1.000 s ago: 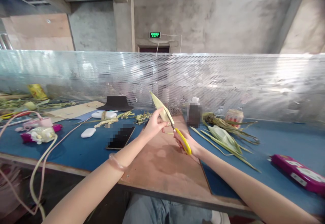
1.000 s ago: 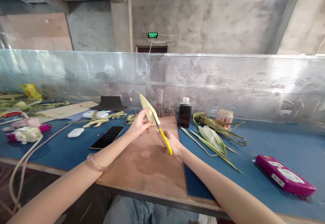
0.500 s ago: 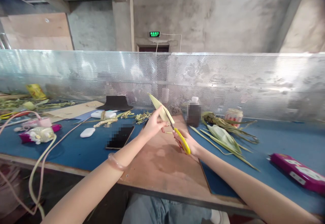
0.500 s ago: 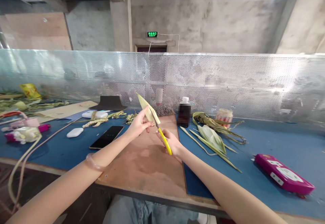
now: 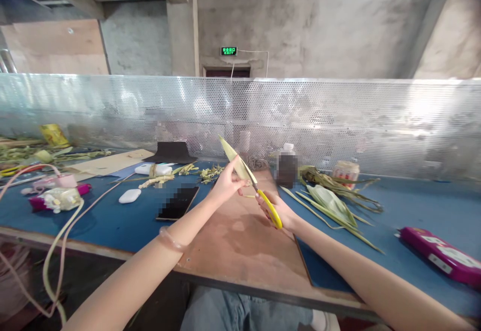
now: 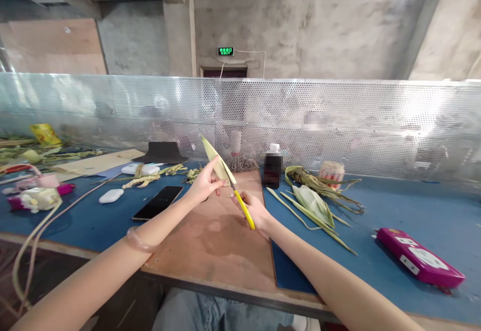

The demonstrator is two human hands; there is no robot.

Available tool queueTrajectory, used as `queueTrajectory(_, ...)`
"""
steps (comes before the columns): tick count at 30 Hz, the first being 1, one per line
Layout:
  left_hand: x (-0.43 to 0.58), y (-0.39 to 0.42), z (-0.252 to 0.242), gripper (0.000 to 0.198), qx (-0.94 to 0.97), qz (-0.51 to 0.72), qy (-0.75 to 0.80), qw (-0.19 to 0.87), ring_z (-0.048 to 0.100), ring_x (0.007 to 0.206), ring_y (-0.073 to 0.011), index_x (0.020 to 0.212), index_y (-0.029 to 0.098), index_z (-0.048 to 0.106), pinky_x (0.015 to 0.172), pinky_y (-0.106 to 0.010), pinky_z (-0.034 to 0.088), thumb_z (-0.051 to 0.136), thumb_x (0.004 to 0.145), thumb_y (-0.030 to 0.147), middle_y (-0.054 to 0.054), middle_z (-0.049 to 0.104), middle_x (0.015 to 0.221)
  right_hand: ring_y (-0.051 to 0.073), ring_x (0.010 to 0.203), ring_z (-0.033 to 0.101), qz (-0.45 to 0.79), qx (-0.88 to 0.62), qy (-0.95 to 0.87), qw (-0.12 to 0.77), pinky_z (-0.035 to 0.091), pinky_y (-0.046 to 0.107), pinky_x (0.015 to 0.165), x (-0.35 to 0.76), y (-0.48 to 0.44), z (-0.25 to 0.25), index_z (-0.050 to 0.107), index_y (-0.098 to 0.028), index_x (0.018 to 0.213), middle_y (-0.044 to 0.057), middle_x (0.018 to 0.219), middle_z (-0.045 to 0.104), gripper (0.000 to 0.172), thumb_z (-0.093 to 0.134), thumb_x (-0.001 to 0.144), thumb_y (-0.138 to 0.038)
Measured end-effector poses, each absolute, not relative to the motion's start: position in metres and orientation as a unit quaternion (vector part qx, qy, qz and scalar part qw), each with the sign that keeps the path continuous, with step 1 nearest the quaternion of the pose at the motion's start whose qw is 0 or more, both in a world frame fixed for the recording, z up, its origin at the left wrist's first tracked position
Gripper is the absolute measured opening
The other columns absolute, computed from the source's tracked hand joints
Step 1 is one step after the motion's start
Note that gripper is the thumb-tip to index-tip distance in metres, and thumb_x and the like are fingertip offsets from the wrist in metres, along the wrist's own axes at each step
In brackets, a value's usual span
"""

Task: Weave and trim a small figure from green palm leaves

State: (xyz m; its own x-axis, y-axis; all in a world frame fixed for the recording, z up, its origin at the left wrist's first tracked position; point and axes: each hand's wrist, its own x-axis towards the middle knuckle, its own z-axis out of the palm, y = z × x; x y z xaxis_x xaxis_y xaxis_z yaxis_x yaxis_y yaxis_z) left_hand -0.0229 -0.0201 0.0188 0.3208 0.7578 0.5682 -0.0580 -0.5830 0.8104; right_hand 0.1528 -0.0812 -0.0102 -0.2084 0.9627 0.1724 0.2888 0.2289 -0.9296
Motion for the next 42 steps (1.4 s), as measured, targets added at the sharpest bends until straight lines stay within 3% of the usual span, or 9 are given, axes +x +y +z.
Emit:
queueTrajectory(9, -0.021, -0.021, 0.018, 0.096, 0.724, 0.516, 0.237, 0.391, 0.063, 0.069, -0.0191, 0.146, 0.025, 0.011, 0.041, -0.021, 0.048, 0.07, 0.07, 0.021, -0.014, 0.062, 0.101, 0.006, 0.038, 0.031, 0.492, -0.462, -0.607, 0.419, 0.025, 0.016, 0.028, 0.15, -0.081, -0.008, 0.038, -0.023, 0.072, -0.009, 0.051, 0.032, 0.043, 0.054, 0.073, -0.062)
queueTrajectory(32, -0.022, -0.023, 0.019, 0.095, 0.723, 0.509, 0.234, 0.405, 0.063, 0.071, -0.0196, 0.145, 0.028, 0.011, 0.04, -0.02, 0.048, 0.068, 0.071, 0.018, -0.013, 0.062, 0.103, 0.006, 0.038, 0.034, 0.46, -0.451, -0.626, 0.44, 0.029, 0.017, 0.031, 0.152, -0.078, -0.02, 0.044, -0.023, 0.078, -0.009, 0.052, 0.037, 0.045, 0.052, 0.073, -0.066)
queueTrajectory(42, -0.016, -0.03, 0.018, 0.098, 0.729, 0.493, 0.242, 0.409, 0.064, 0.073, -0.0223, 0.146, 0.022, 0.007, 0.042, -0.023, 0.049, 0.069, 0.071, 0.023, -0.011, 0.066, 0.089, 0.006, 0.038, 0.029, 0.481, -0.458, -0.609, 0.434, 0.024, 0.015, 0.028, 0.149, -0.079, -0.013, 0.041, -0.023, 0.077, -0.009, 0.053, 0.032, 0.046, 0.049, 0.073, -0.068)
